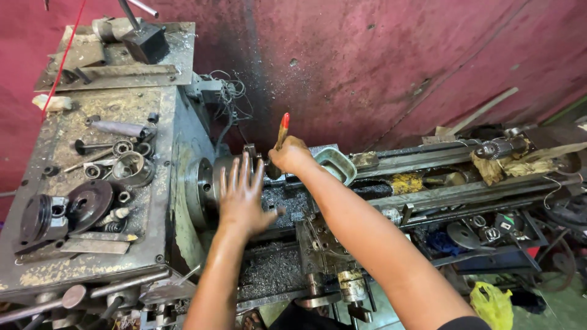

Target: The person uses a brush to clean metal shavings and debris from a cylindrical metal part mounted on a lathe. They repeatedly brush the surface and crevices of the part, occasionally dipping the brush into a small container of liquid. The person also wipes the lathe bed and surrounding area with the brush.

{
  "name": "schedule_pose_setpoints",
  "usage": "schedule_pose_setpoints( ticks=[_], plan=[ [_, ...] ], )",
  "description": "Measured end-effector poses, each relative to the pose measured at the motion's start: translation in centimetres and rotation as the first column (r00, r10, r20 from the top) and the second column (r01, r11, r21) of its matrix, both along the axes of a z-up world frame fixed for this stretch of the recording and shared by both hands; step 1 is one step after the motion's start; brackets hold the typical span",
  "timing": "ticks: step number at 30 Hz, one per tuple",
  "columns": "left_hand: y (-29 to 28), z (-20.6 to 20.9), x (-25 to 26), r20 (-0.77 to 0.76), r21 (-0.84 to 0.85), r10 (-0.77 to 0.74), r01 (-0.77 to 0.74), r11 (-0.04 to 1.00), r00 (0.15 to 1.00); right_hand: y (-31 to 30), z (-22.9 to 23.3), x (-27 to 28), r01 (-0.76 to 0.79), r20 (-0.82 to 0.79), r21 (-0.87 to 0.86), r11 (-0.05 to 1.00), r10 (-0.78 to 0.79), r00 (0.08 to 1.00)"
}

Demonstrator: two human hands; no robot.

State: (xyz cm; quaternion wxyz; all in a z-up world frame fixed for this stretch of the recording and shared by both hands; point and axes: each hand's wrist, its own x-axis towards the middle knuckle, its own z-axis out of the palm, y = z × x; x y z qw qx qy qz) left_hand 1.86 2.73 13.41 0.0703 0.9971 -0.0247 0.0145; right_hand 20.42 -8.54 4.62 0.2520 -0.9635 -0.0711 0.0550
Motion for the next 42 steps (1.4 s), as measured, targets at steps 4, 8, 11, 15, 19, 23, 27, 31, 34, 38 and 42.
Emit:
schedule_pose_setpoints(
  ticks=[4, 8, 11, 15, 19, 23, 27, 31, 34, 38, 42],
  plan=[
    [-0.7, -3.4, -2.9, 0.077, 0.106, -0.021, 0.013, 0.994, 0.997, 0.5, 0.4, -1.4, -0.021, -0.011, -0.058, 0.998, 0.020, 1.000],
    [-1.6, -4.1, -2.5, 0.147, 0.184, 0.016, -0.043, 0.982, 0.989, 0.6, -0.8, -0.4, -0.123, 0.014, -0.137, 0.983, 0.126, 0.992],
    [-2.0, -5.5, -2.0, 0.120, 0.215, 0.060, -0.085, 0.973, 0.991, 0.1, 0.4, -0.9, -0.185, -0.046, -0.171, 0.968, 0.179, 0.983],
    [-1.4, -7.6, -1.5, 0.137, 0.295, 0.049, -0.087, 0.952, 0.989, -0.5, 2.5, -1.6, -0.211, -0.157, -0.138, 0.968, 0.189, 0.969],
    [-1.0, -6.7, -2.4, 0.237, 0.323, -0.018, -0.062, 0.944, 0.971, -0.7, 3.2, -2.3, -0.219, -0.178, -0.127, 0.967, 0.195, 0.965],
    [-1.3, -3.0, -2.5, 0.075, 0.320, -0.008, -0.017, 0.947, 0.997, -1.2, 5.2, -3.4, -0.259, -0.204, -0.112, 0.960, 0.233, 0.951],
    [-0.4, -1.1, -0.8, -0.089, 0.290, -0.029, 0.054, 0.956, 0.996, -1.5, 5.9, -4.1, -0.254, -0.207, -0.093, 0.963, 0.231, 0.951],
    [1.8, -1.2, 1.7, -0.132, 0.097, 0.007, 0.006, 0.995, 0.991, -1.6, 5.8, -3.9, -0.250, -0.214, -0.084, 0.964, 0.228, 0.950],
    [3.1, -0.6, 3.9, -0.103, -0.022, 0.018, -0.020, 1.000, 0.995, -1.4, 5.2, -3.4, -0.237, -0.227, -0.129, 0.963, 0.204, 0.952],
    [3.4, 0.0, 6.3, -0.195, -0.166, 0.017, -0.050, 0.985, 0.981, -1.5, 5.6, -4.2, -0.212, -0.218, -0.116, 0.970, 0.183, 0.959],
    [4.6, -2.5, 8.2, -0.219, -0.295, -0.012, -0.055, 0.954, 0.976, -1.7, 10.5, -8.2, -0.176, -0.277, 0.013, 0.984, 0.172, 0.945]
  ],
)
